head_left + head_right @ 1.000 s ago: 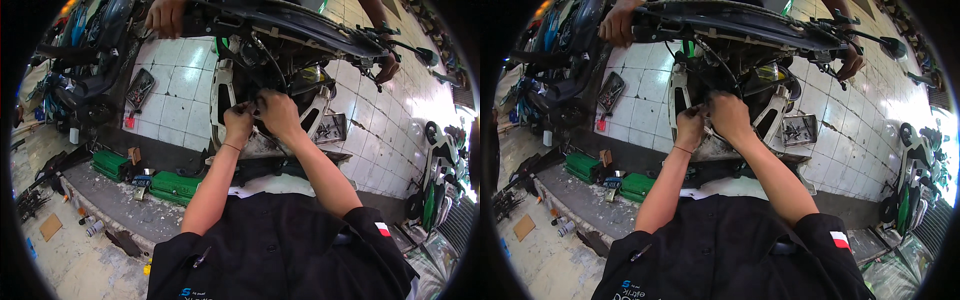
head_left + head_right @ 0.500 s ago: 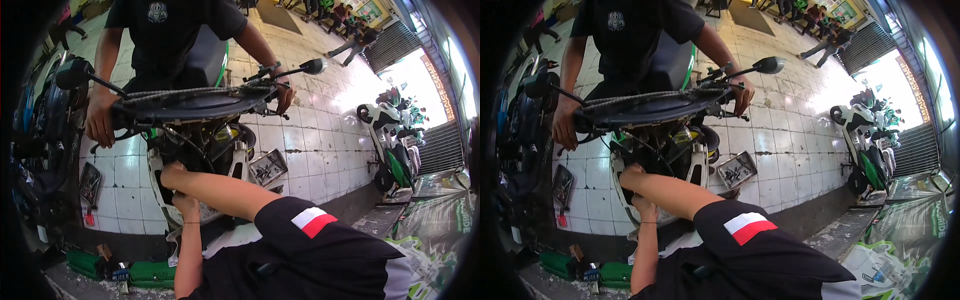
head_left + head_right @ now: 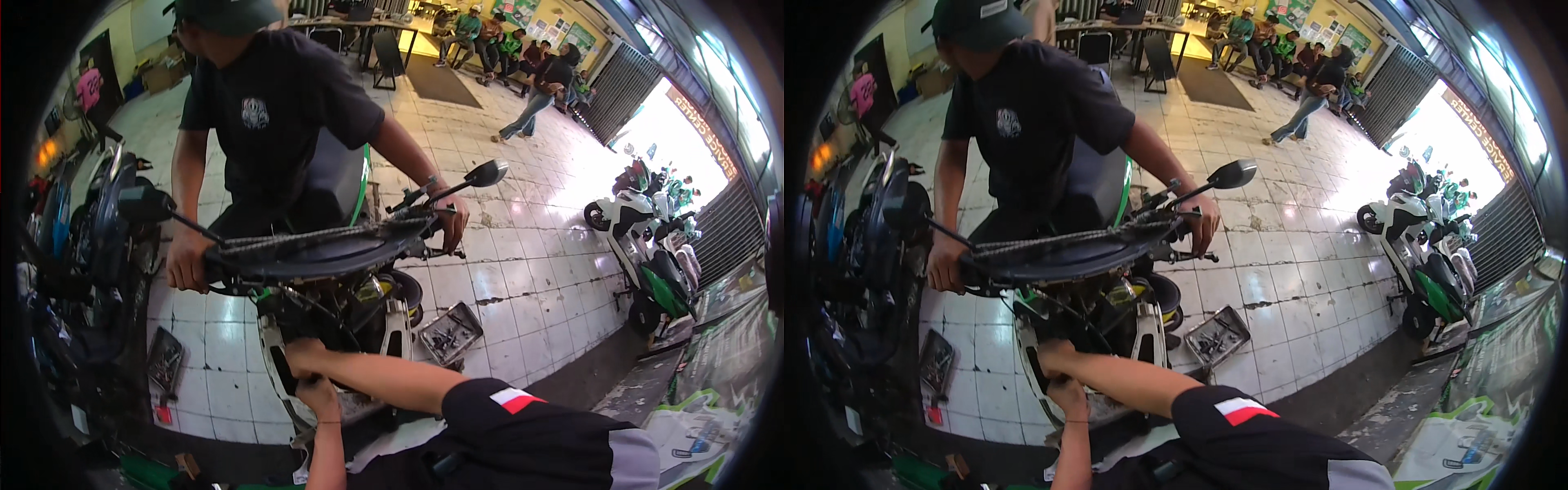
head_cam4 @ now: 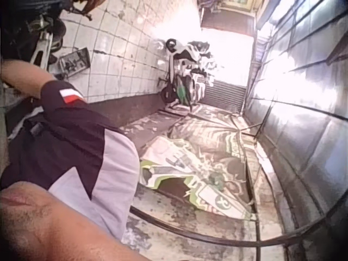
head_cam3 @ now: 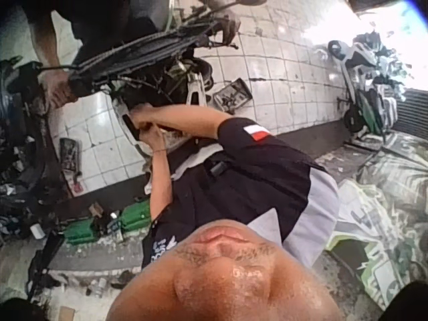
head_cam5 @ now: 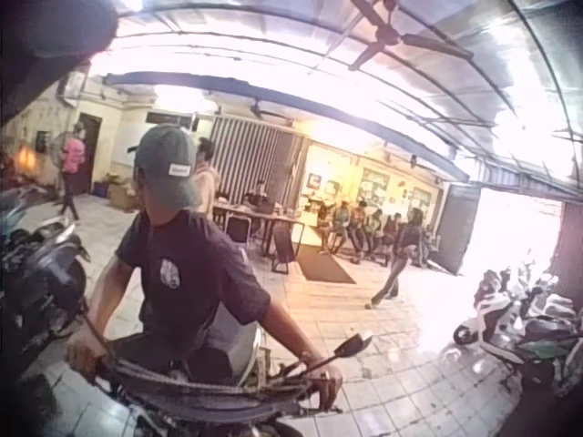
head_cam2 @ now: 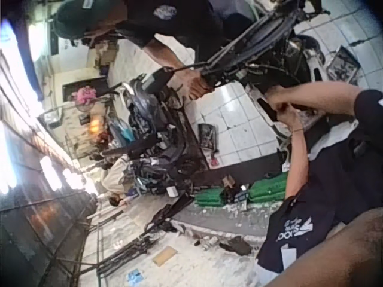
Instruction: The person wraps electrical tape around motorcycle wires, removes a front body panel, and secures the internal wires and connectors by hand.
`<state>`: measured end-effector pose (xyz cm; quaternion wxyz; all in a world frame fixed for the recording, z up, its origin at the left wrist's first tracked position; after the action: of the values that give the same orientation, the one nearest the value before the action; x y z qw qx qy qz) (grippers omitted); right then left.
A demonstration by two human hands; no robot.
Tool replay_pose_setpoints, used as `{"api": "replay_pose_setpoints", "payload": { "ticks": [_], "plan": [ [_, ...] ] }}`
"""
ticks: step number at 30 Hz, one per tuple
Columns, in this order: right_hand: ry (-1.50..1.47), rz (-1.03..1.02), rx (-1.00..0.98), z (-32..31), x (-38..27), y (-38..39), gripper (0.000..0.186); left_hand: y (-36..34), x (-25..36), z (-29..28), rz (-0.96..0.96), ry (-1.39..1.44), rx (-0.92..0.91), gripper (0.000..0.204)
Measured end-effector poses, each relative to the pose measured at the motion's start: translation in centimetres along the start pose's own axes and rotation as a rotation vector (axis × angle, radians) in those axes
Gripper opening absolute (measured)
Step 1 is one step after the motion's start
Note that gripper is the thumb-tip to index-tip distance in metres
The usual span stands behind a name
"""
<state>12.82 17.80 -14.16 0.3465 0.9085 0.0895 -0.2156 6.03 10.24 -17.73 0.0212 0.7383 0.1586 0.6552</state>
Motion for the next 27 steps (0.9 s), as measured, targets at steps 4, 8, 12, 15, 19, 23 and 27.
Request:
{"api": "replay_pose_setpoints", "payload": {
  "ticks": [4,8,12,15,19,23,27],
  "plan": [
    [-0.041,-0.04,0.314,-1.8,1.9,4.0,0.028,1.7,3.0,2.2,0.016,-0.075,-0.045,0.021],
    [-0.178,-0.123,0.692,-4.6,1.9,7.2,0.055,0.6,2.0,1.4,-0.09,0.151,-0.071,0.022],
    [-0.368,-0.267,0.793,-2.4,2.8,9.3,0.052,0.0,1.7,0.4,-0.295,0.087,-0.147,0.026],
    [-0.383,-0.289,0.852,-2.4,4.2,11.6,0.044,-0.2,3.9,0.0,-0.167,-0.09,-0.219,0.03],
    [-0.415,-0.177,0.831,-3.8,6.8,14.7,0.037,-1.0,3.1,1.3,-0.261,-0.119,-0.203,0.027],
    [-0.362,-0.192,0.796,-3.6,4.5,15.8,0.037,-1.9,1.8,0.2,-0.342,0.147,-0.176,0.019],
    [-0.218,-0.243,0.781,-1.9,5.0,15.1,0.036,-1.3,2.6,1.0,-0.544,0.387,-0.24,0.016]
  ]
}}
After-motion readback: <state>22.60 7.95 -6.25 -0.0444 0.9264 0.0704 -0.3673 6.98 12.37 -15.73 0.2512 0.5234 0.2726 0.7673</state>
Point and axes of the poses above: each hand's wrist, its own y-axis away from the middle knuckle, its own z-axis out of the palm, x = y × z, the point moved 9 cm from there along -y, towards the middle knuckle, and after that the axes turned 10 degrees about -z, right-handed, at the moved point
